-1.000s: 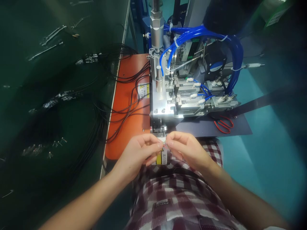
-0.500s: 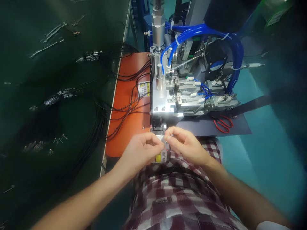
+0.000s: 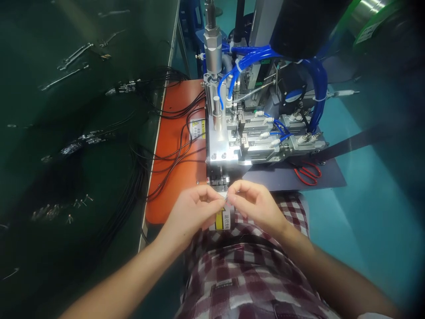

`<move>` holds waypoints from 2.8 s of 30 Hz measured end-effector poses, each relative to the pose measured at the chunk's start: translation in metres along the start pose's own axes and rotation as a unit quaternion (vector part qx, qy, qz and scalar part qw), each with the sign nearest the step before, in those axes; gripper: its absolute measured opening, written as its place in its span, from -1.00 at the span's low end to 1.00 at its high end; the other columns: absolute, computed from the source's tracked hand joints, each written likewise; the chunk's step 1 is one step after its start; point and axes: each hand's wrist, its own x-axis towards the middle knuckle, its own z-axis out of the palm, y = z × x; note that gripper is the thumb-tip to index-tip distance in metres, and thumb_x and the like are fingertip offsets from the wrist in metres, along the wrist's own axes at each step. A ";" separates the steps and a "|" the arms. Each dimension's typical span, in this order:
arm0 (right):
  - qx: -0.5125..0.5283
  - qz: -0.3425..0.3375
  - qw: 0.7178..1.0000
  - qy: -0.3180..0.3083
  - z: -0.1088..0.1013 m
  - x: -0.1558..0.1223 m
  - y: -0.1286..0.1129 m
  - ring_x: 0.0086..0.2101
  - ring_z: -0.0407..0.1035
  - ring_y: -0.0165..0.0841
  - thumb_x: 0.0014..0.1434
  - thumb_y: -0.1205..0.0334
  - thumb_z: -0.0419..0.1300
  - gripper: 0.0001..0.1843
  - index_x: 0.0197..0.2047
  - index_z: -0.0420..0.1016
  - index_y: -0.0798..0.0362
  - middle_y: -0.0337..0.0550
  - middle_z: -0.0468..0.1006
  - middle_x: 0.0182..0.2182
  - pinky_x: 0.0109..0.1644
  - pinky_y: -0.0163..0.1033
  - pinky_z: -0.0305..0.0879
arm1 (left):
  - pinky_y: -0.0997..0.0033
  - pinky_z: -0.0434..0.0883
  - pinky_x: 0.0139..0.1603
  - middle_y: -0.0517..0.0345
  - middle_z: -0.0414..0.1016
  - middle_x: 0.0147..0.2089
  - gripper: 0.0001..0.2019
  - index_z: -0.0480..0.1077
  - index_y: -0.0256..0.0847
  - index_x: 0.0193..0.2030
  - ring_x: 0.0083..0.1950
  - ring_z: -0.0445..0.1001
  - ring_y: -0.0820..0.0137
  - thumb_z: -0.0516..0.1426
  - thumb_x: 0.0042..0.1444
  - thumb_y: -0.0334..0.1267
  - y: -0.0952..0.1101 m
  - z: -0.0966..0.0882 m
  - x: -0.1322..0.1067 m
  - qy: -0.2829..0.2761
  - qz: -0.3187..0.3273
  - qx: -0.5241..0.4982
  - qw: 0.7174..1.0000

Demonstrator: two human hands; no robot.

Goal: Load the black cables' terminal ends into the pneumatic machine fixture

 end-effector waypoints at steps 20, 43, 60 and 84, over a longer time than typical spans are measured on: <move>0.056 0.019 0.998 -0.024 0.003 -0.005 0.009 -0.67 -0.05 -0.58 0.16 0.20 0.20 -0.84 -0.38 0.36 0.09 -0.45 0.17 -0.68 -0.63 -0.40 -0.12 | 0.63 0.01 -0.66 0.33 0.24 -0.61 -0.83 0.37 -0.29 -0.47 -0.68 0.09 0.70 0.25 0.02 -0.26 -0.003 -0.003 -0.004 -0.020 0.001 -0.066 0.998; -0.111 -0.027 0.990 0.087 0.003 0.019 0.001 -0.63 0.11 -0.49 0.19 0.11 0.18 -0.82 -0.32 0.46 0.05 -0.32 0.32 -0.61 -0.58 -0.33 0.02 | 0.61 -0.09 -0.66 0.38 0.14 -0.69 -0.80 0.38 -0.27 -0.47 -0.68 -0.01 0.66 0.24 0.01 -0.19 0.013 -0.012 0.024 0.059 0.046 0.004 0.997; 0.001 -0.010 0.996 0.091 0.016 0.018 0.009 -0.64 0.02 -0.53 0.16 0.10 0.21 -0.78 -0.40 0.34 0.05 -0.37 0.21 -0.62 -0.61 -0.35 -0.05 | 0.61 0.02 -0.75 0.42 0.07 -0.76 -0.77 0.36 -0.20 -0.41 -0.75 -0.03 0.62 0.21 0.07 -0.09 0.003 -0.007 0.020 0.051 -0.007 -0.031 0.998; -0.004 0.012 0.998 0.063 0.015 0.012 0.002 -0.69 0.03 -0.52 0.19 0.07 0.16 -0.77 -0.38 0.29 0.03 -0.42 0.19 -0.70 -0.64 -0.37 -0.02 | 0.61 -0.01 -0.66 0.33 0.34 -0.54 -0.84 0.30 -0.21 -0.34 -0.70 0.08 0.68 0.17 0.14 -0.20 -0.007 0.006 0.015 0.052 0.096 -0.078 0.991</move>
